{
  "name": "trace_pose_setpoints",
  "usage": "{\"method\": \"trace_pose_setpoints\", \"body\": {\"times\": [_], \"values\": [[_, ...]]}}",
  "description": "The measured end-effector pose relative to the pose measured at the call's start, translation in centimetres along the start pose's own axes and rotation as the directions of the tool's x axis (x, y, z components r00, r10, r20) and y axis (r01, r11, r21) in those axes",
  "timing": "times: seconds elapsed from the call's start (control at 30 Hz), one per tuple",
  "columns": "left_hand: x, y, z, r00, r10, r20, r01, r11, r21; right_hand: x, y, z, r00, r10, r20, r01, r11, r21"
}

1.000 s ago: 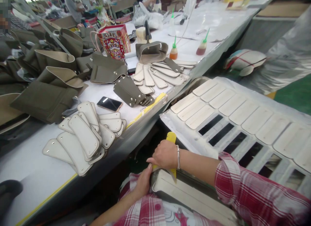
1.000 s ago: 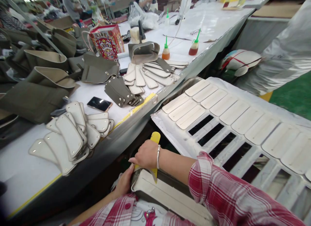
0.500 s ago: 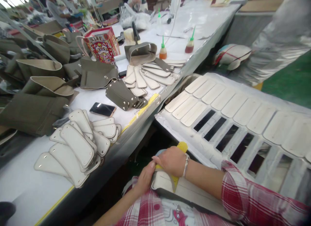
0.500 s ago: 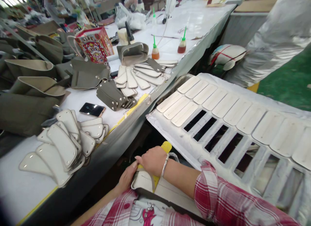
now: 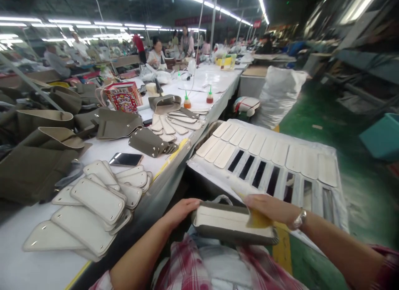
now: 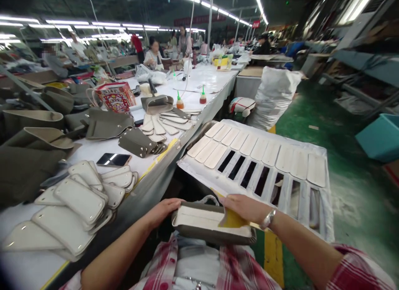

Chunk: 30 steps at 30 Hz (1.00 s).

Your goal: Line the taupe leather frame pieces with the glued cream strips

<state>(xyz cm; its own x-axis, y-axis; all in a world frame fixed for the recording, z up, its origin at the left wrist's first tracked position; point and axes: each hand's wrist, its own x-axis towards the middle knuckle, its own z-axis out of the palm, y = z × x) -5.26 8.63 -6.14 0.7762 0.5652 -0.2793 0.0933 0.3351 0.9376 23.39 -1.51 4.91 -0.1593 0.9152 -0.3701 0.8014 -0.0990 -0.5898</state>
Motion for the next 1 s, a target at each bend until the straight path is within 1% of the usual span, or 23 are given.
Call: {"method": "trace_pose_setpoints", "body": {"times": [0.07, 0.1, 0.17, 0.2, 0.27, 0.37, 0.43, 0.47, 0.53, 0.57, 0.63, 0.7, 0.77, 0.8, 0.87, 0.9, 1.0], "values": [[0.2, 0.0, 0.0, 1.000, -0.008, -0.015, 0.009, 0.999, 0.042, -2.3, -0.3, 0.9, 0.988, 0.016, 0.153, -0.049, 0.975, 0.217], [0.2, 0.0, 0.1, 1.000, -0.007, -0.028, 0.009, 0.998, 0.059, -3.3, -0.6, 1.7, 0.978, 0.008, 0.210, -0.084, 0.930, 0.357], [0.2, 0.0, 0.3, 0.999, -0.011, -0.050, 0.016, 0.996, 0.091, -4.8, -1.1, 3.5, 0.968, -0.043, 0.249, -0.118, 0.793, 0.598], [0.2, 0.1, 0.4, 0.998, -0.016, -0.057, 0.022, 0.994, 0.106, -5.3, -1.5, 4.4, 0.968, -0.059, 0.243, -0.125, 0.727, 0.675], [0.1, 0.5, 0.4, 0.997, -0.038, -0.062, 0.046, 0.989, 0.143, -5.9, -2.3, 6.3, 0.977, -0.032, 0.210, -0.136, 0.665, 0.735], [0.0, 1.5, 0.1, 0.997, -0.072, -0.040, 0.079, 0.974, 0.213, -5.8, -3.8, 8.9, 0.987, 0.118, 0.105, -0.156, 0.633, 0.758], [-0.4, 2.0, -0.3, 0.996, -0.084, -0.014, 0.085, 0.965, 0.246, -5.1, -4.8, 10.6, 0.974, 0.226, -0.004, -0.148, 0.650, 0.745], [-0.8, 2.1, -0.4, 0.996, -0.093, -0.004, 0.091, 0.964, 0.249, -4.7, -5.2, 11.5, 0.965, 0.256, -0.050, -0.133, 0.646, 0.751], [-1.8, 1.7, -0.3, 0.991, -0.134, 0.013, 0.128, 0.965, 0.228, -3.5, -5.9, 13.3, 0.965, 0.251, -0.073, -0.094, 0.596, 0.798], [-2.2, 1.3, -0.1, 0.986, -0.161, 0.035, 0.151, 0.971, 0.186, -2.9, -6.2, 14.3, 0.969, 0.238, -0.067, -0.081, 0.561, 0.824], [-2.9, 0.3, 0.7, 0.980, -0.174, 0.101, 0.176, 0.984, -0.014, -1.8, -6.5, 16.1, 0.970, 0.242, -0.018, -0.108, 0.497, 0.861], [-3.0, -0.8, 1.7, 0.988, -0.097, 0.121, 0.126, 0.957, -0.260, -0.9, -6.9, 17.3, 0.960, 0.277, 0.050, -0.179, 0.464, 0.867], [-2.8, -1.5, 2.8, 0.997, 0.028, 0.072, 0.007, 0.894, -0.448, -0.4, -7.5, 17.8, 0.951, 0.295, 0.091, -0.224, 0.458, 0.860], [-2.7, -1.8, 3.2, 0.996, 0.079, 0.042, -0.048, 0.868, -0.495, -0.2, -7.8, 17.9, 0.951, 0.294, 0.095, -0.229, 0.461, 0.857], [-2.5, -2.0, 3.8, 0.991, 0.134, 0.012, -0.103, 0.813, -0.574, 0.2, -8.5, 17.7, 0.947, 0.302, 0.106, -0.238, 0.443, 0.865], [-2.5, -2.1, 3.9, 0.990, 0.142, 0.008, -0.109, 0.791, -0.601, 0.4, -8.8, 17.6, 0.943, 0.310, 0.121, -0.250, 0.421, 0.872], [-2.7, -2.2, 3.9, 0.988, 0.155, 0.011, -0.113, 0.767, -0.632, 1.1, -9.2, 17.8, 0.939, 0.310, 0.151, -0.261, 0.354, 0.898]]}}
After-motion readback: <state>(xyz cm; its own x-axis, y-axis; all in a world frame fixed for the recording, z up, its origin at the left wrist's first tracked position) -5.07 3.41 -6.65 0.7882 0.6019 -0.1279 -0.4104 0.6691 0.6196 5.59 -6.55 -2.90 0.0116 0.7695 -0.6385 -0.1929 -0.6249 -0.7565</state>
